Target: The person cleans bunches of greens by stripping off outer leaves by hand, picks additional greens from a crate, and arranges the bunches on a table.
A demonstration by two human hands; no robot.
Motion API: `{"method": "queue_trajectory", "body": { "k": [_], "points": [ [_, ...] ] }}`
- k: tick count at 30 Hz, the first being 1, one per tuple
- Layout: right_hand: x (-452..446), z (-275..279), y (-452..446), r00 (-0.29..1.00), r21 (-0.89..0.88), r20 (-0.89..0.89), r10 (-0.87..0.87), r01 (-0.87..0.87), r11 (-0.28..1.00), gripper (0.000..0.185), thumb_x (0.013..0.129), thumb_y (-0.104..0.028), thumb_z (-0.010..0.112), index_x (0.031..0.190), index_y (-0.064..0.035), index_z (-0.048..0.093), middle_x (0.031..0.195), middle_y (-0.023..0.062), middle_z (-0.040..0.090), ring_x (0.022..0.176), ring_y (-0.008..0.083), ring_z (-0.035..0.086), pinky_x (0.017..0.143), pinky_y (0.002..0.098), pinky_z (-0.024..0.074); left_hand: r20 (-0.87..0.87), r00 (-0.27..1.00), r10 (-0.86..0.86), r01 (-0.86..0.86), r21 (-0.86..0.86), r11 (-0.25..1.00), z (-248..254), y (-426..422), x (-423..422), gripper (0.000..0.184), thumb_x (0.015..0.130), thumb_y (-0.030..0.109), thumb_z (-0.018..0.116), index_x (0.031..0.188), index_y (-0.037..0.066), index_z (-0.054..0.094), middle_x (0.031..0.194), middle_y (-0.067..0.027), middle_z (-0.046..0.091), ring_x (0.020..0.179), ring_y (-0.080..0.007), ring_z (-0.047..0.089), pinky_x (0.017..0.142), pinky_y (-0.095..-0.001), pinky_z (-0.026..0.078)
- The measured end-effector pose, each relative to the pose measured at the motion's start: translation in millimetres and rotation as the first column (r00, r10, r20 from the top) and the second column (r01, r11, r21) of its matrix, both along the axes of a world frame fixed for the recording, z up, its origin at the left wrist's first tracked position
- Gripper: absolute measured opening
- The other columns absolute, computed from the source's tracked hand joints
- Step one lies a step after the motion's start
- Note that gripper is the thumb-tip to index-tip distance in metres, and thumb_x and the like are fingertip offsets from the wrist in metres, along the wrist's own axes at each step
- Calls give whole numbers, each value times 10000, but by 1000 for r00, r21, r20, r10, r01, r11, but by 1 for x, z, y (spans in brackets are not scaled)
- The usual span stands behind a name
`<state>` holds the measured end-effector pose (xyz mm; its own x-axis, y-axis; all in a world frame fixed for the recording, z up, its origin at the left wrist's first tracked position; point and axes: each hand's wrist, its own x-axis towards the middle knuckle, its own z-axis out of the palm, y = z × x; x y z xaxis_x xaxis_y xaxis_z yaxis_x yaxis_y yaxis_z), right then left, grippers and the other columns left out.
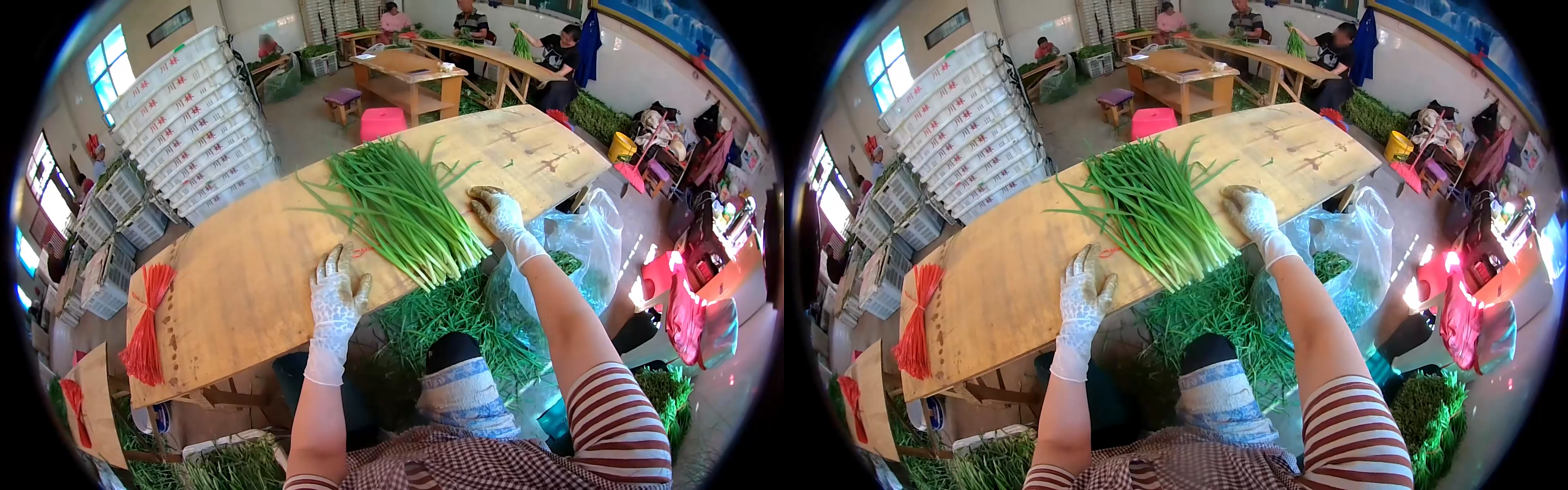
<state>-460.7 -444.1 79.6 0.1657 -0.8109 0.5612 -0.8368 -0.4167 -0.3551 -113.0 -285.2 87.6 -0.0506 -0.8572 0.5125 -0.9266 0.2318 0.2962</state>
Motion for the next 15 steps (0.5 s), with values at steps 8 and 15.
{"method": "queue_trajectory", "body": {
  "k": [8,15],
  "points": [
    [-1,-1,-1,1000,8,-23,-4,4,1000,281,872,-297,610,1099,-144,675,1161,91,650,1102,294,584,951,394,461,-24,999,32,-32,-30,999,-2,0,1,709,765,270,711,1381,75,420,1381,-159,461,1257,-362,416,1058,-471,332],
    [0,0,-1,1000,22,-26,-1,1,1000,285,870,-292,614,1103,-139,674,1160,93,649,1100,300,582,952,397,459,-60,997,46,-45,12,999,-3,2,1,712,755,287,717,1376,107,420,1408,-113,436,1281,-342,388,1041,-507,331]
  ]
}}
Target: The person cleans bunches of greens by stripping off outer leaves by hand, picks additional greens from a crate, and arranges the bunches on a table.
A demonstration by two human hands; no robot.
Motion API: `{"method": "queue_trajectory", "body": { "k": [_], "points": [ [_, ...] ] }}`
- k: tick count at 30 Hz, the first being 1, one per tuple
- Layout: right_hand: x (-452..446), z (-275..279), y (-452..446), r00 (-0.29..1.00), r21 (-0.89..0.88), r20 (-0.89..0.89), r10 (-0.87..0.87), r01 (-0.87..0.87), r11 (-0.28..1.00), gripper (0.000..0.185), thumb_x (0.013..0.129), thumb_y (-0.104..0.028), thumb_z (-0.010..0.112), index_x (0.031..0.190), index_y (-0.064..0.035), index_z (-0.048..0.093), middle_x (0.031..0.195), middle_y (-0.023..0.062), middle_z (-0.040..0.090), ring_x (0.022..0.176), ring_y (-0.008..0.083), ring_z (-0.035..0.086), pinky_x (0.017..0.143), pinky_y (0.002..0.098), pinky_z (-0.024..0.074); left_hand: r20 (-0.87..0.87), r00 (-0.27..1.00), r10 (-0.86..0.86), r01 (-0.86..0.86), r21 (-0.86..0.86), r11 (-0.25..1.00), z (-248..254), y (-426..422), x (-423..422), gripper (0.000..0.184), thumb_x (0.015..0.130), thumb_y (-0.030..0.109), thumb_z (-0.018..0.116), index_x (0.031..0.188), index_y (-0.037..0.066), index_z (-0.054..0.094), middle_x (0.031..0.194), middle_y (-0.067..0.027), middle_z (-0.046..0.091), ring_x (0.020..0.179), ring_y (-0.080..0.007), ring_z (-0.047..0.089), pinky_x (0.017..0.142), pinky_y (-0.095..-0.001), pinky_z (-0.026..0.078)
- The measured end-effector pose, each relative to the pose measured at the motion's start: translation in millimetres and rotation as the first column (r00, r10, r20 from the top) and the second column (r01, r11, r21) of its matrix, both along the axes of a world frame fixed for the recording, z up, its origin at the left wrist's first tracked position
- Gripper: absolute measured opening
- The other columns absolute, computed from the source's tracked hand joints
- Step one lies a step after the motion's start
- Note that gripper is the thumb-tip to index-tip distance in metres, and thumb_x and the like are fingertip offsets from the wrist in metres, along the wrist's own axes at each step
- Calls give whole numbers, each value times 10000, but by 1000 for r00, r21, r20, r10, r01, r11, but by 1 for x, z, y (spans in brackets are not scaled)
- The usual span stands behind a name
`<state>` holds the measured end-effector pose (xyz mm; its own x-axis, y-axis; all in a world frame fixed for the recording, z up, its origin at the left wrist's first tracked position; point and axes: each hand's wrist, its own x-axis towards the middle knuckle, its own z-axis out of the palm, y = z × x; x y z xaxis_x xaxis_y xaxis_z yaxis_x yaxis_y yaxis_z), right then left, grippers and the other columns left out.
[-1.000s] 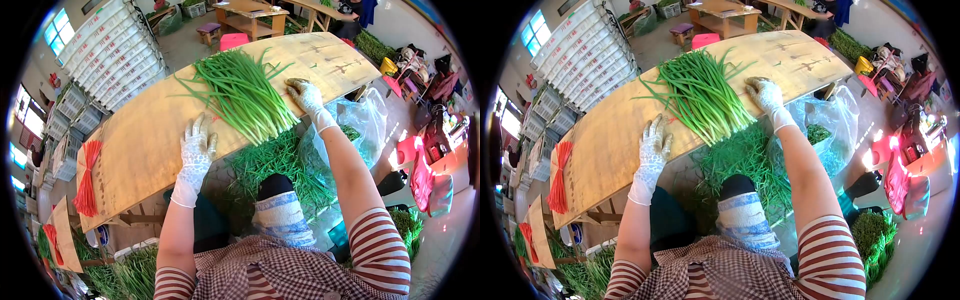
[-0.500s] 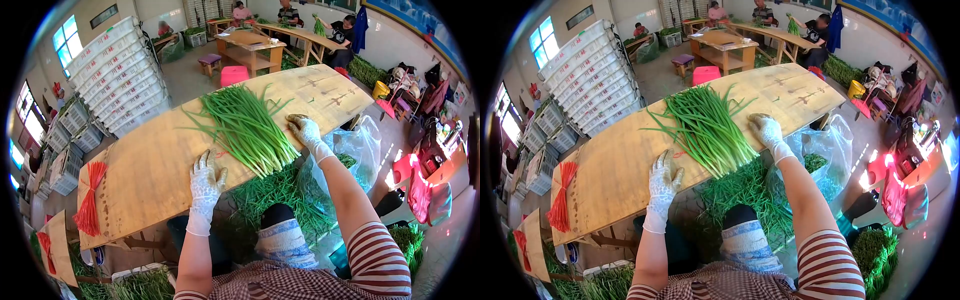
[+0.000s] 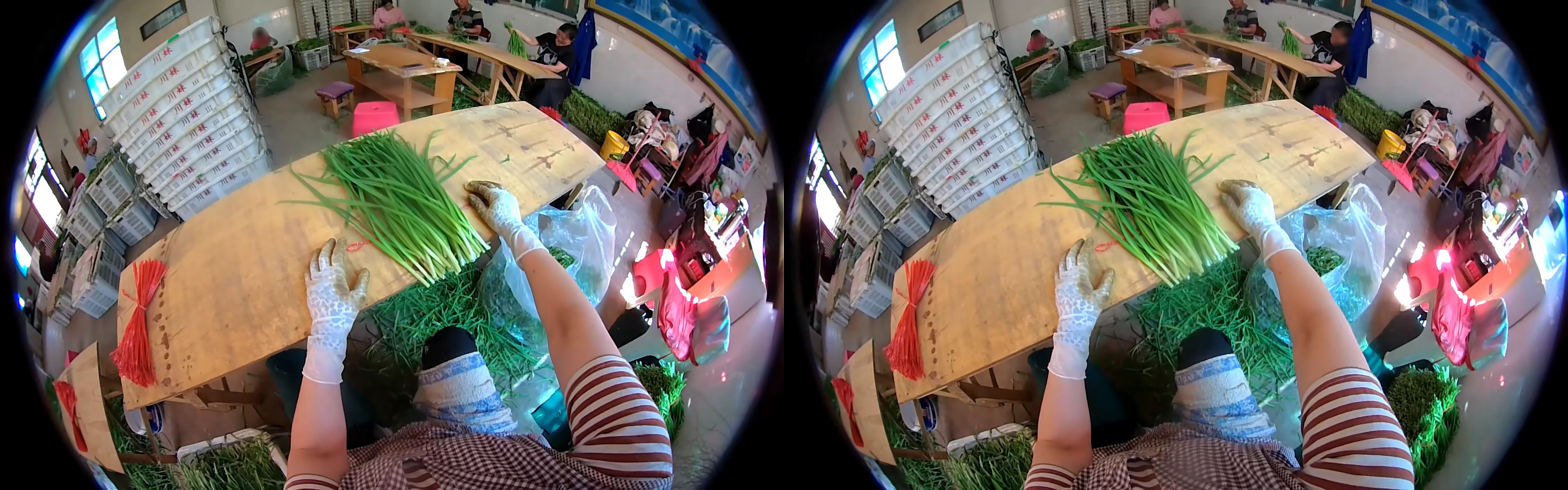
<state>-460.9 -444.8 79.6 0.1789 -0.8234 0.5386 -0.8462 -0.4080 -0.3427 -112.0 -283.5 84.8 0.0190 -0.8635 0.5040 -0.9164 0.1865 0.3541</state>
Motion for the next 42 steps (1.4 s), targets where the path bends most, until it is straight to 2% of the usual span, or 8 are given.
{"method": "queue_trajectory", "body": {
  "k": [10,15,19,24,27,31,35,42],
  "points": [
    [2,5,6,1000,-8,21,3,-3,1000,266,872,-281,612,1094,-149,675,1154,73,651,1086,291,586,948,389,460,-68,998,8,-9,-21,1000,2,2,-1,668,747,239,738,1336,65,475,1377,-102,471,1272,-309,413,1040,-468,350],
    [3,-1,2,999,-76,-41,-15,12,997,234,863,-240,594,1061,-144,675,1139,60,656,1093,288,578,941,403,452,-716,636,-287,-44,-405,913,39,32,17,481,780,98,735,1235,37,592,1256,-153,595,1164,-268,558,1048,-377,383],
    [1,-9,0,971,-303,-161,-176,121,945,232,831,-191,574,1034,-144,675,1148,42,653,1096,282,570,947,405,430,-475,640,-604,-20,-796,605,150,128,52,479,833,85,666,1293,40,543,1290,-155,572,1193,-276,544,1053,-387,373],
    [14,-17,52,892,-353,406,-199,353,866,267,805,-87,636,1070,-81,672,1134,119,649,1103,285,576,968,382,432,-200,770,-606,216,-812,543,215,217,56,458,834,84,665,1276,41,551,1273,-150,576,1178,-269,548,1042,-382,379],
    [38,-6,134,478,-181,877,47,240,954,228,873,-94,654,1091,-32,674,1136,108,660,1056,215,602,936,320,459,-149,813,-563,256,-777,575,226,246,56,445,835,83,664,1265,42,555,1263,-148,579,1170,-266,550,1035,-379,383],
    [48,107,251,223,-300,941,254,209,931,152,891,-104,650,1002,-11,696,1041,89,679,991,171,614,922,316,472,-113,843,-526,280,-742,609,233,275,53,429,837,83,662,1252,44,562,1249,-145,582,1158,-261,553,1026,-375,388],
    [19,209,311,421,-672,716,557,201,712,159,889,-106,653,1011,-13,694,1043,87,678,989,169,613,920,313,472,-88,860,-502,299,-712,636,238,303,49,412,838,82,661,1238,45,568,1235,-141,586,1147,-256,556,1017,-371,393],
    [15,285,397,635,-880,0,773,-368,302,173,885,-109,660,1029,-17,689,1047,82,677,986,164,611,917,307,472,-34,880,-474,326,-683,654,249,338,41,383,841,80,659,1214,47,579,1211,-136,592,1127,-247,561,1000,-364,402]
  ]
}}
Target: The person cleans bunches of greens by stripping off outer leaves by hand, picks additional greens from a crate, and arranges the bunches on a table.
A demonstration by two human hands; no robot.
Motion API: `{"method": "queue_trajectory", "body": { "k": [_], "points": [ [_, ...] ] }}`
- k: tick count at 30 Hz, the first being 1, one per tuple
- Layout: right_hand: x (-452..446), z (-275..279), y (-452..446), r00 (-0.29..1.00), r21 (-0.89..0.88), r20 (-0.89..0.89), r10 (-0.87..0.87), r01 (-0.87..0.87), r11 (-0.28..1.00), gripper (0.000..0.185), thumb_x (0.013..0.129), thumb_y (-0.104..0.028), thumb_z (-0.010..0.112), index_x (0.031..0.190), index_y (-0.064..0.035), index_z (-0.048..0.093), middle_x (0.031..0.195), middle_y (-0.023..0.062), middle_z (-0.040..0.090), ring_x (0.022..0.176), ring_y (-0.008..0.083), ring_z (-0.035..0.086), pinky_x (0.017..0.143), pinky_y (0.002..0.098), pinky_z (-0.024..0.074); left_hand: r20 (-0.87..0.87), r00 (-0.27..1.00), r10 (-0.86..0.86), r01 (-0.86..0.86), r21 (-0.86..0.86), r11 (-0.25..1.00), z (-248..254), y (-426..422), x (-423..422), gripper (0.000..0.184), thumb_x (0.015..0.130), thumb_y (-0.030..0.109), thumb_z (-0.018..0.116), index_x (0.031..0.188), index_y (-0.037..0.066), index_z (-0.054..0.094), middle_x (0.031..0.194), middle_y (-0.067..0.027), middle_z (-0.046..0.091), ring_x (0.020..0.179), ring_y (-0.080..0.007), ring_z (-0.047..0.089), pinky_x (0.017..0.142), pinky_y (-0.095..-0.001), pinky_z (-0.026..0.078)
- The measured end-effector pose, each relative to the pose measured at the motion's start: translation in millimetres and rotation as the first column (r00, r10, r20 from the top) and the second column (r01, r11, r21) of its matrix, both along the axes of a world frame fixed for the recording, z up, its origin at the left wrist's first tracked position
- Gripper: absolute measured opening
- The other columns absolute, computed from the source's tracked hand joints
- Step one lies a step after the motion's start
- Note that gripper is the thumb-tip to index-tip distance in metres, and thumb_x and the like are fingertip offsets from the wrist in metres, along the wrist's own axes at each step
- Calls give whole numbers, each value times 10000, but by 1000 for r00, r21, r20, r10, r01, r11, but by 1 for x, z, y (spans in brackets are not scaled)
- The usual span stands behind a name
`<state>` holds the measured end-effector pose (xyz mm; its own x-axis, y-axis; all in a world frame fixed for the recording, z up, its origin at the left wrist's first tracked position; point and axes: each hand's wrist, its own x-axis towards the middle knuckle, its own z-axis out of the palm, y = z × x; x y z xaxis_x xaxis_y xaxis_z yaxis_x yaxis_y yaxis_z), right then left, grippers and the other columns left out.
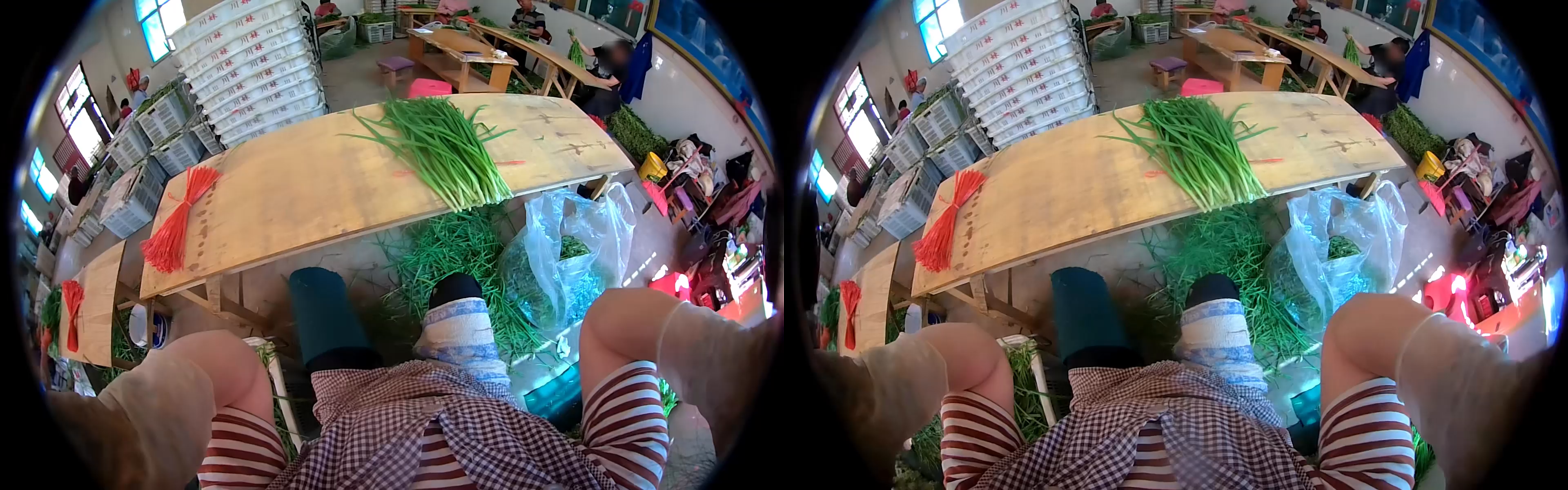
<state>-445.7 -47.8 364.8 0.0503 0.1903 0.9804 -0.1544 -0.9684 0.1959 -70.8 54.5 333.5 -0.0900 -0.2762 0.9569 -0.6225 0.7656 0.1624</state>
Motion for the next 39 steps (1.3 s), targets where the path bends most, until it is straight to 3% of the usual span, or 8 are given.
{"method": "queue_trajectory", "body": {
  "k": [5,12,21,25,39],
  "points": [
    [6,9,28,979,-103,-201,-25,4,995,184,883,-112,665,1041,-20,686,1049,79,677,984,161,609,915,303,471,-1,1000,-1,1,-2,1000,-1,10,-5,363,842,79,657,1197,49,587,1194,-131,597,1113,-240,565,989,-359,408],
    [12,18,43,956,-157,-286,-60,15,987,201,879,-115,672,1058,-24,681,1053,75,676,980,157,607,912,298,471,-74,997,22,-22,-12,1000,-8,6,1,334,845,77,655,1173,51,598,1171,-126,603,1093,-231,570,973,-352,417],
    [27,0,39,949,-213,-317,-4,-67,975,225,875,-119,681,1081,-29,675,1057,69,674,976,151,604,908,290,471,-83,996,44,-43,14,999,-27,7,9,298,848,75,651,1142,54,613,1140,-118,611,1067,-220,577,952,-343,429],
    [28,0,27,943,-100,-326,63,-100,990,236,873,-121,685,1091,-31,673,1059,66,674,974,148,603,906,287,471,-75,994,76,-70,77,995,-24,18,7,282,850,74,650,1129,55,619,1126,-115,614,1055,-215,580,943,-339,434],
    [52,-11,18,932,-150,-339,126,-185,971,277,866,-128,698,1125,-39,663,1066,57,672,968,139,599,899,276,471,10,998,68,-69,95,993,-28,23,12,227,855,71,645,1081,60,641,1079,-103,627,1015,-197,591,911,-325,451]
  ]
}}
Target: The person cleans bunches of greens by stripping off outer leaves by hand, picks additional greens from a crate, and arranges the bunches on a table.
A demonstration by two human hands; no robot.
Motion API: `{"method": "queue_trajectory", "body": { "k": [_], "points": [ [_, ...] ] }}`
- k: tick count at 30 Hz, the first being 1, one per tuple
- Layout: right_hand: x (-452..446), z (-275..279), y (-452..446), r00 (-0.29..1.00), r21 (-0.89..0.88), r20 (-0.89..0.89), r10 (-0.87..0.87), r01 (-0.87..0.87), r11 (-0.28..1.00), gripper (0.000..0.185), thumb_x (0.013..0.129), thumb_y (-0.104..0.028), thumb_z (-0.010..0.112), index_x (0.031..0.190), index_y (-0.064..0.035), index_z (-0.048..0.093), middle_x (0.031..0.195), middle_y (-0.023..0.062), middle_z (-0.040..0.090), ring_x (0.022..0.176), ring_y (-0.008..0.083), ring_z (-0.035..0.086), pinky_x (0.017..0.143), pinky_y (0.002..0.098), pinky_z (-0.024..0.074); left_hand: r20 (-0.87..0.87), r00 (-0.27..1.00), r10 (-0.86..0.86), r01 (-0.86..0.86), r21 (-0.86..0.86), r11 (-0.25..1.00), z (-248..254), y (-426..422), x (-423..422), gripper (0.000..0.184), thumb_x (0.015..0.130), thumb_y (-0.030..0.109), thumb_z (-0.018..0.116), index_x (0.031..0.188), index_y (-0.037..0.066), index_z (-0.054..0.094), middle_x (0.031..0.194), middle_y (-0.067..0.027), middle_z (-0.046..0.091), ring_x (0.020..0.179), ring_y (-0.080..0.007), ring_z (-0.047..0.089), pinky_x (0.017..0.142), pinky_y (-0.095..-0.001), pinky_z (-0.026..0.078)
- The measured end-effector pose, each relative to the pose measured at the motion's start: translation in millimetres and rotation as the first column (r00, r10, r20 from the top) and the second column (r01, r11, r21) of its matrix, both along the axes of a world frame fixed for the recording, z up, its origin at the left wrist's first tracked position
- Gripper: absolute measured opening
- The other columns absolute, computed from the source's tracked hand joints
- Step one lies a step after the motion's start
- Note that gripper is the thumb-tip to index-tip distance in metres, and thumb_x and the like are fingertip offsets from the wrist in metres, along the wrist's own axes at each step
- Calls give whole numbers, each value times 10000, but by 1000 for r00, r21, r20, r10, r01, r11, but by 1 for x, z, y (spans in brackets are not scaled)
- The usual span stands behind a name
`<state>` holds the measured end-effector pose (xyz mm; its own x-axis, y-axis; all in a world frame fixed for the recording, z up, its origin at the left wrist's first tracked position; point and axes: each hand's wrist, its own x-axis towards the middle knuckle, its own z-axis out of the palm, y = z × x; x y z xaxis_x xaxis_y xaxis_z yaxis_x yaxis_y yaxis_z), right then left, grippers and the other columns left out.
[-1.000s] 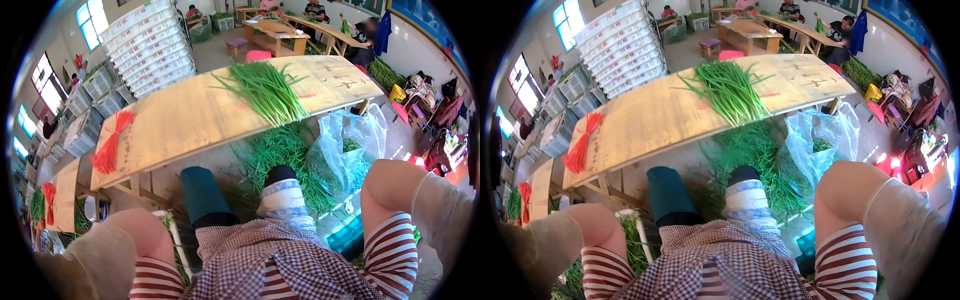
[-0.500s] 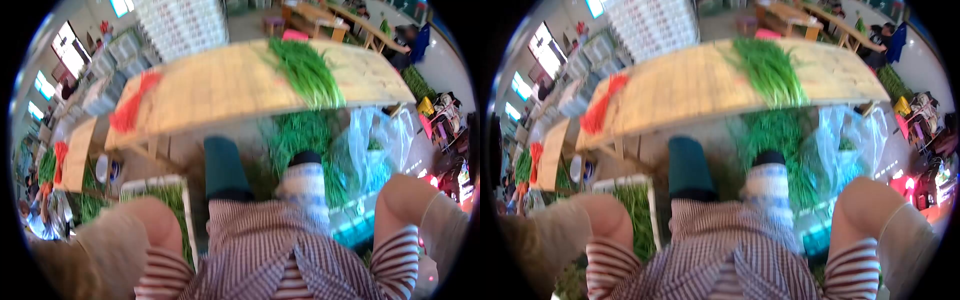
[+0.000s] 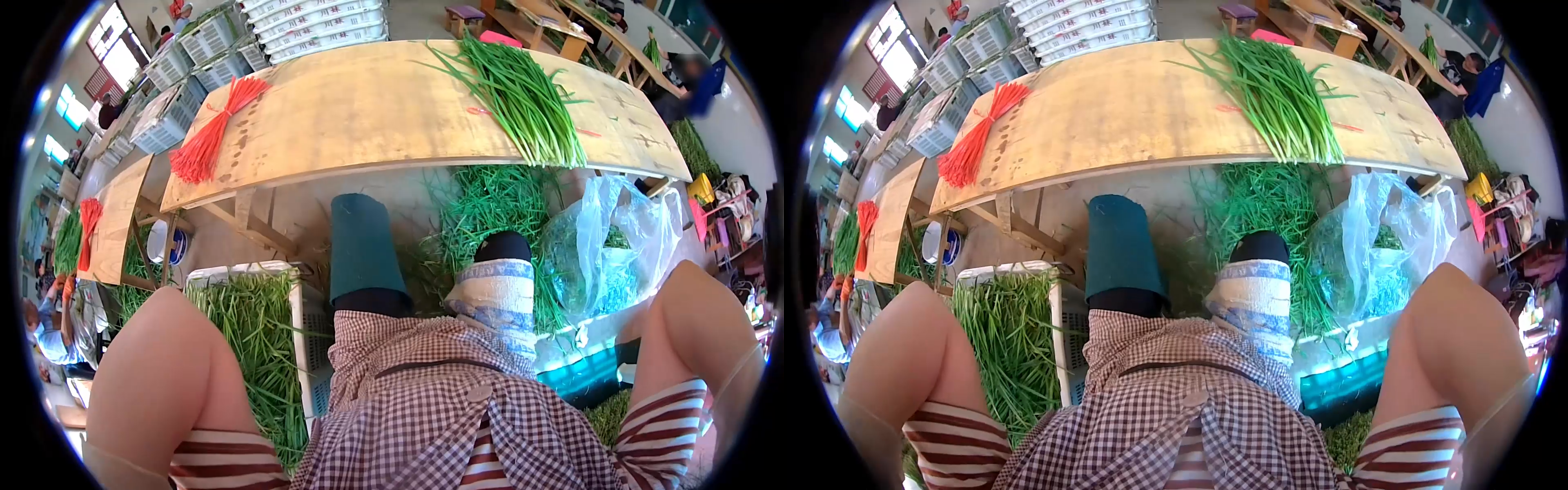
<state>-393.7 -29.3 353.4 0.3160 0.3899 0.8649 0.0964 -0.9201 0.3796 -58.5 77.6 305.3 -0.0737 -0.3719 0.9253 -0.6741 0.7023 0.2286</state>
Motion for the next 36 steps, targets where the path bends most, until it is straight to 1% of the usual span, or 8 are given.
{"method": "queue_trajectory", "body": {
  "k": [7,11,14,18,21,27,30,36],
  "points": [
    [-2,2,-22,973,-13,231,-6,9,1000,298,862,-132,705,1143,-43,659,1069,53,671,965,135,596,896,270,471,-48,999,12,-13,-15,1000,-9,0,8,200,857,70,643,1057,62,653,1055,-97,633,995,-188,596,895,-317,460],
    [17,-37,-80,790,418,538,-295,54,907,310,860,-134,709,1153,-45,656,1071,50,670,963,132,595,894,267,471,-235,966,107,-115,-22,993,-52,8,30,186,858,69,642,1044,63,659,1041,-94,637,984,-183,599,885,-313,465],
    [62,-123,-125,807,907,220,-549,39,420,319,859,-135,712,1160,-46,654,1073,48,670,961,130,594,893,265,471,-509,817,271,-203,186,961,-139,13,49,175,860,68,641,1033,64,664,1031,-92,639,975,-179,601,878,-310,469],
    [157,-245,-112,962,957,-225,153,248,-153,336,869,-99,688,1194,-33,631,1086,69,667,965,135,602,902,280,476,-383,421,822,115,922,370,-255,45,26,216,831,60,665,1046,42,664,1012,-108,648,978,-190,611,875,-310,474],
    [231,-277,-64,750,892,-422,510,445,83,360,850,-79,685,1201,-32,622,1136,115,654,953,172,633,878,308,511,-105,619,779,-194,940,280,-328,106,13,298,797,101,693,1086,41,654,1006,-144,653,949,-296,628,838,-363,507],
    [318,-305,-13,351,724,-659,666,538,432,362,842,-122,692,1193,-60,630,1131,148,658,969,234,654,881,326,517,162,187,969,-712,702,20,-331,198,54,406,720,48,730,1110,42,616,1063,-126,648,1006,-296,609,901,-384,481],
    [340,-330,14,271,757,-544,794,567,325,348,858,-137,691,1188,-43,629,1125,134,664,1019,222,643,917,318,505,306,-48,951,-811,544,-216,-310,228,101,628,689,118,785,1252,15,525,1200,-176,583,1124,-336,546,983,-417,434],
    [350,-344,53,201,753,-396,896,630,191,315,886,-113,666,1178,-1,622,1143,113,662,1026,164,623,899,291,502,716,169,677,-688,578,-439,-324,200,205,1453,456,605,852,1503,23,30,1546,-239,96,1431,-432,48,1113,-635,69]
  ]
}}
